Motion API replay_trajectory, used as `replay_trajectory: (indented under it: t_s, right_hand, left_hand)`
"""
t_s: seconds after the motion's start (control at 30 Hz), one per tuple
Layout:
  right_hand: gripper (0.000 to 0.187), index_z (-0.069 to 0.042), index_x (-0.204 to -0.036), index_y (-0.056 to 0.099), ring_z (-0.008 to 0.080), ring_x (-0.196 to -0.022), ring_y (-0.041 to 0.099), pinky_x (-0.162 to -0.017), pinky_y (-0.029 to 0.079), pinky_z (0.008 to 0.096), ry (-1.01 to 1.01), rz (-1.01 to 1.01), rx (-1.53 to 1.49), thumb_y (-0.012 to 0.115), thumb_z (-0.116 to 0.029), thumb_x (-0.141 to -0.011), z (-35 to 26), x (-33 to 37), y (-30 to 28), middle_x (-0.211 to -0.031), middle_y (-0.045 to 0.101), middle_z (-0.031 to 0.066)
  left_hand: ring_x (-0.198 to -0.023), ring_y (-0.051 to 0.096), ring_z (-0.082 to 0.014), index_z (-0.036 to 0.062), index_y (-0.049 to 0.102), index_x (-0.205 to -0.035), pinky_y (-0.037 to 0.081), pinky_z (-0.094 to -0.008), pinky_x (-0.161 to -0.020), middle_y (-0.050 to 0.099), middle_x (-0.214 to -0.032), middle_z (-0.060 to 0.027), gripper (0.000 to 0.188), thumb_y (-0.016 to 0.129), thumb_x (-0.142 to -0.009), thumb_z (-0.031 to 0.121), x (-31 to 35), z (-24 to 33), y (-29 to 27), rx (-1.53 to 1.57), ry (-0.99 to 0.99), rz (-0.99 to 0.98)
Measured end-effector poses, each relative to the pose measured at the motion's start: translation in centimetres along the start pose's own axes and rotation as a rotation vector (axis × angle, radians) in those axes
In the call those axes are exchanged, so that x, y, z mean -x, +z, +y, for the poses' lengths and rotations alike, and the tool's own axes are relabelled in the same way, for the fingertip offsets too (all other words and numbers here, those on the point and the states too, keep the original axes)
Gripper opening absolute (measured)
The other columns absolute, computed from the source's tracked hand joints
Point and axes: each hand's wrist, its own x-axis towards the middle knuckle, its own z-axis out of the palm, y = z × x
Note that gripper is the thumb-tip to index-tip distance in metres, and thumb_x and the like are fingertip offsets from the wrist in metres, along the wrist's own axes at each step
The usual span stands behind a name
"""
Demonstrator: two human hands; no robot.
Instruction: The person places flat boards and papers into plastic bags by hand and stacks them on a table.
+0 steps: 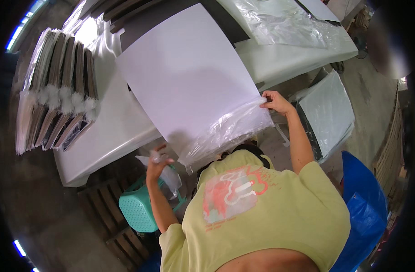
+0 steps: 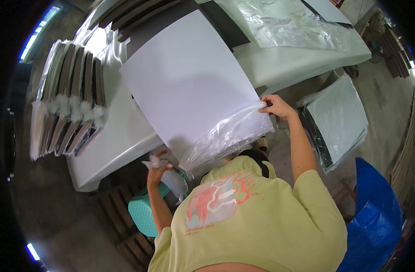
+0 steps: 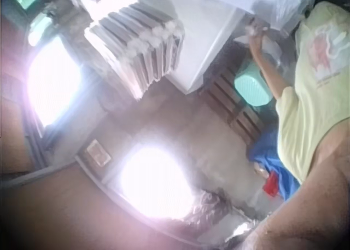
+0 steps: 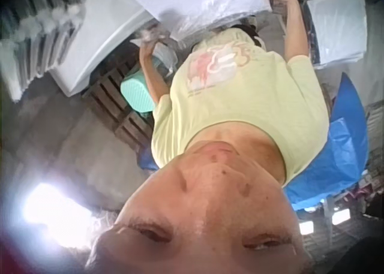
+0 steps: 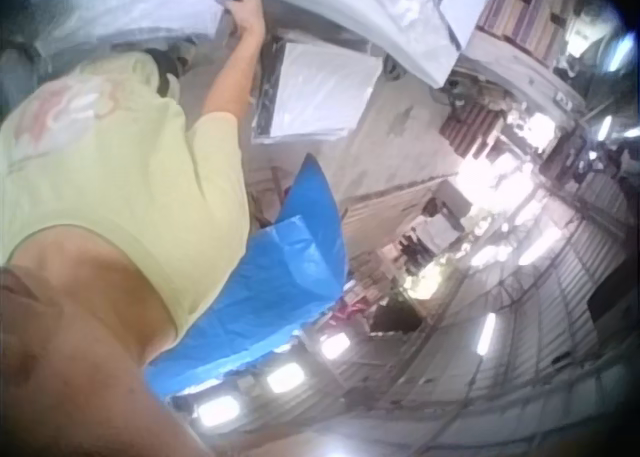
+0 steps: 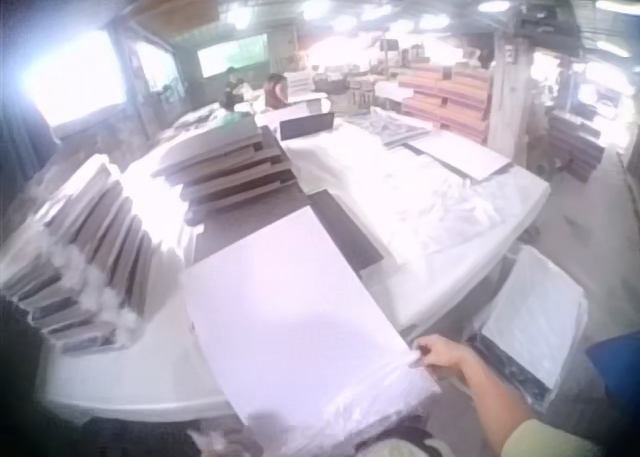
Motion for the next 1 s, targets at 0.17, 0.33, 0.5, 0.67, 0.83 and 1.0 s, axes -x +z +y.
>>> replay_trajectory:
  t_s: [0.17,0.33,0.5,0.67,0.83,1.0]
  right_hand:
    - [0.022,-0.006,-0.078,0.046,0.0064,-0.067,0.046,-0.062,0.038,0.0199,-0.207,0.193,-0.248,0.058,0.008,-0.066,2.7,-0.3,1.3,-0.069,0.048,-0.0032]
    - [0.022,-0.007,-0.078,0.044,0.0066,-0.068,0.046,-0.063,0.039,0.0203,-0.269,0.238,-0.237,0.053,0.009,-0.066,4.2,0.0,0.6,-0.071,0.047,-0.0026]
    - [0.024,-0.008,-0.08,0.044,0.0066,-0.069,0.048,-0.064,0.039,0.0204,-0.23,0.2,-0.307,0.051,0.01,-0.065,3.7,-0.2,0.3,-0.072,0.048,-0.0032]
    - [0.022,-0.008,-0.081,0.046,0.0055,-0.071,0.049,-0.064,0.04,0.0207,-0.169,0.115,-0.355,0.053,0.009,-0.068,2.7,0.9,0.8,-0.074,0.051,-0.0025]
    - [0.022,-0.005,-0.079,0.052,0.0068,-0.07,0.049,-0.064,0.04,0.0213,-0.051,-0.046,-0.062,0.063,0.005,-0.062,0.6,1.1,0.0,-0.074,0.052,-0.0027]
    - [0.02,-0.003,-0.081,0.056,0.007,-0.072,0.049,-0.067,0.04,0.0218,-0.098,-0.05,0.275,0.064,0.001,-0.063,-3.5,-2.3,-1.6,-0.075,0.054,-0.0019]
  left_hand:
    - [-0.1,0.052,-0.0297,0.0109,0.045,-0.118,0.041,-0.0378,-0.087,0.055,-0.107,-0.0116,0.078,0.082,-0.05,0.018,-0.9,-2.9,4.4,-0.608,0.198,0.001]
    - [-0.081,0.058,-0.0251,0.0073,0.057,-0.094,0.044,-0.0351,-0.073,0.062,-0.089,-0.0105,0.041,0.076,-0.059,0.017,0.9,-3.3,3.4,-0.495,0.111,-0.117]
    - [-0.068,0.06,-0.017,0.0015,0.059,-0.081,0.045,-0.03,-0.062,0.063,-0.073,-0.0079,0.018,0.069,-0.07,0.011,1.9,-3.4,1.1,-0.691,0.138,-0.188]
    - [-0.07,0.058,-0.0328,0.0018,0.054,-0.084,0.045,-0.0351,-0.062,0.059,-0.077,-0.0161,0.016,0.064,-0.072,0.008,1.6,-3.6,1.3,-0.529,0.324,0.11]
    - [-0.07,0.058,-0.0344,0.0006,0.051,-0.085,0.045,-0.0369,-0.06,0.059,-0.077,-0.0177,0.015,0.06,-0.076,0.008,-2.8,-2.9,0.4,-0.616,0.509,0.579]
    - [-0.067,0.057,-0.0351,-0.0047,0.049,-0.089,0.044,-0.0384,-0.059,0.059,-0.077,-0.0212,0.022,0.059,-0.078,0.011,-7.3,0.6,0.3,-0.661,0.335,0.765]
